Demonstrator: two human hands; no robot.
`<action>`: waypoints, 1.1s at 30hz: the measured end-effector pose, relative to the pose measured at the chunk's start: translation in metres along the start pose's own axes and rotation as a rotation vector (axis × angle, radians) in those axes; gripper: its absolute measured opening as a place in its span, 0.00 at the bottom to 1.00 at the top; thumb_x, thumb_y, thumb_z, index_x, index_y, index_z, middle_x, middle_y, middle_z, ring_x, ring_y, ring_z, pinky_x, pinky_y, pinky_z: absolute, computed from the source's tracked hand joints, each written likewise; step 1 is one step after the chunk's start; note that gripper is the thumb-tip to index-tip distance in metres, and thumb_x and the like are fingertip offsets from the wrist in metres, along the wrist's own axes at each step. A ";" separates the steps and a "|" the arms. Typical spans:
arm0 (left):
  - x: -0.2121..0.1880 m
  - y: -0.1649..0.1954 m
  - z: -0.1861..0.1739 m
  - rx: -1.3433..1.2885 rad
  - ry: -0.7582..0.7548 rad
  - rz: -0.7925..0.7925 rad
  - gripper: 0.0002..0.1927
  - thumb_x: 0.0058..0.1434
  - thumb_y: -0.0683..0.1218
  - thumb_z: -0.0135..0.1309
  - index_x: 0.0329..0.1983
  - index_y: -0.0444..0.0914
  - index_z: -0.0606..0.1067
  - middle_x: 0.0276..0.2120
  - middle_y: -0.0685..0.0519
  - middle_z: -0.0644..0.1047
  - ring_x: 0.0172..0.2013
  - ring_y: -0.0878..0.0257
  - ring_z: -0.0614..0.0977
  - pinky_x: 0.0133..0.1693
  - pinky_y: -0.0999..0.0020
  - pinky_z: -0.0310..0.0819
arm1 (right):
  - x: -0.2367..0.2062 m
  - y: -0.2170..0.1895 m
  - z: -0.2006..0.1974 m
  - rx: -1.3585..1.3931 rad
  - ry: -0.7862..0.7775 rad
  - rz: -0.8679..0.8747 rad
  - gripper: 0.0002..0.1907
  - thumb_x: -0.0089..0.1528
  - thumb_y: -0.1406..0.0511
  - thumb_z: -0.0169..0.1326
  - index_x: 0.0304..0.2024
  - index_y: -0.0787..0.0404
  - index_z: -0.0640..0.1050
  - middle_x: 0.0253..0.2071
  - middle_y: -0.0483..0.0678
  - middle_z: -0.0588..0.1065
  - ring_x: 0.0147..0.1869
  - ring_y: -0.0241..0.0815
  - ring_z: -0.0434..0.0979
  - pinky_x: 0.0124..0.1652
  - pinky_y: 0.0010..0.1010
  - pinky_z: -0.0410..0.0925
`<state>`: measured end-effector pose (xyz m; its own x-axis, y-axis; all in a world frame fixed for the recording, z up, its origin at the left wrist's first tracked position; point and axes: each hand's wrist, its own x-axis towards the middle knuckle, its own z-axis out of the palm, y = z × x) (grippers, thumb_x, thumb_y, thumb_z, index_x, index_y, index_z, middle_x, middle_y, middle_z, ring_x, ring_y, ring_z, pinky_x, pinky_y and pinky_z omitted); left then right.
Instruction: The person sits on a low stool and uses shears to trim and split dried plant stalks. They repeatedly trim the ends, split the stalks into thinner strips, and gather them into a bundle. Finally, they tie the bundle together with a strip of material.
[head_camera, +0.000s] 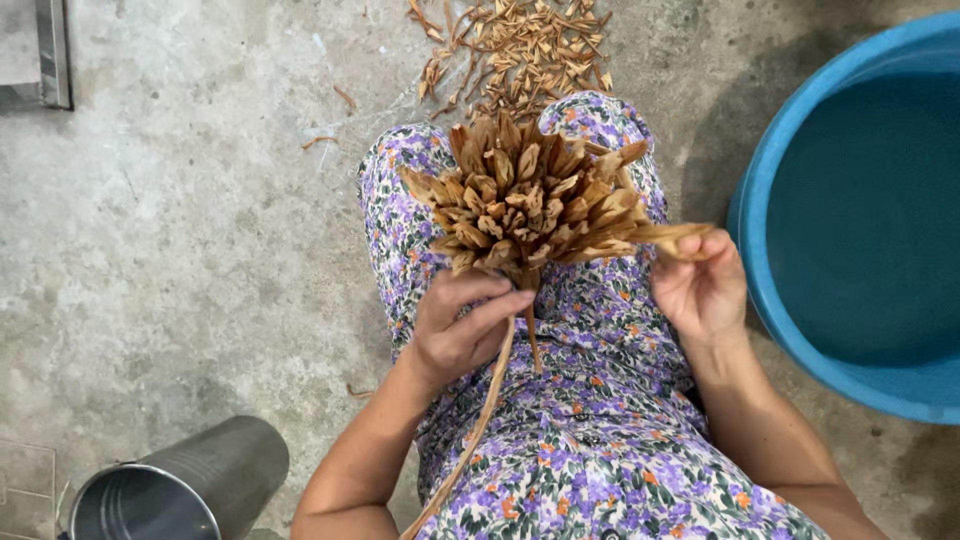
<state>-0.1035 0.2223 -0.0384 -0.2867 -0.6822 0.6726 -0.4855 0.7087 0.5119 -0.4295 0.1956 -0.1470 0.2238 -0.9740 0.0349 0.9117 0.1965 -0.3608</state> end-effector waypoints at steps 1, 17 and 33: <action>0.005 0.000 0.001 0.016 -0.018 0.015 0.21 0.55 0.33 0.65 0.51 0.43 0.82 0.45 0.53 0.75 0.42 0.59 0.80 0.40 0.63 0.71 | -0.001 0.001 0.012 -0.037 -0.025 -0.005 0.08 0.68 0.62 0.62 0.45 0.60 0.83 0.47 0.51 0.81 0.46 0.39 0.81 0.51 0.29 0.75; 0.028 -0.006 0.009 -0.096 -0.045 -0.128 0.21 0.59 0.44 0.66 0.56 0.46 0.79 0.40 0.57 0.79 0.40 0.63 0.78 0.42 0.64 0.66 | 0.055 0.032 0.145 -1.180 -0.748 -0.258 0.10 0.60 0.68 0.62 0.44 0.64 0.82 0.48 0.55 0.80 0.51 0.48 0.84 0.52 0.34 0.76; 0.022 -0.005 0.018 -0.310 0.086 -0.316 0.10 0.65 0.48 0.64 0.48 0.43 0.81 0.44 0.56 0.80 0.44 0.62 0.80 0.48 0.68 0.71 | 0.037 0.032 0.124 -1.607 -0.910 -0.618 0.13 0.59 0.65 0.66 0.46 0.53 0.84 0.55 0.53 0.73 0.56 0.49 0.74 0.52 0.37 0.69</action>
<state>-0.1222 0.2003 -0.0356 -0.0883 -0.8657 0.4926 -0.2646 0.4972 0.8263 -0.3490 0.1797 -0.0421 0.6112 -0.4141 0.6745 -0.0734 -0.8782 -0.4727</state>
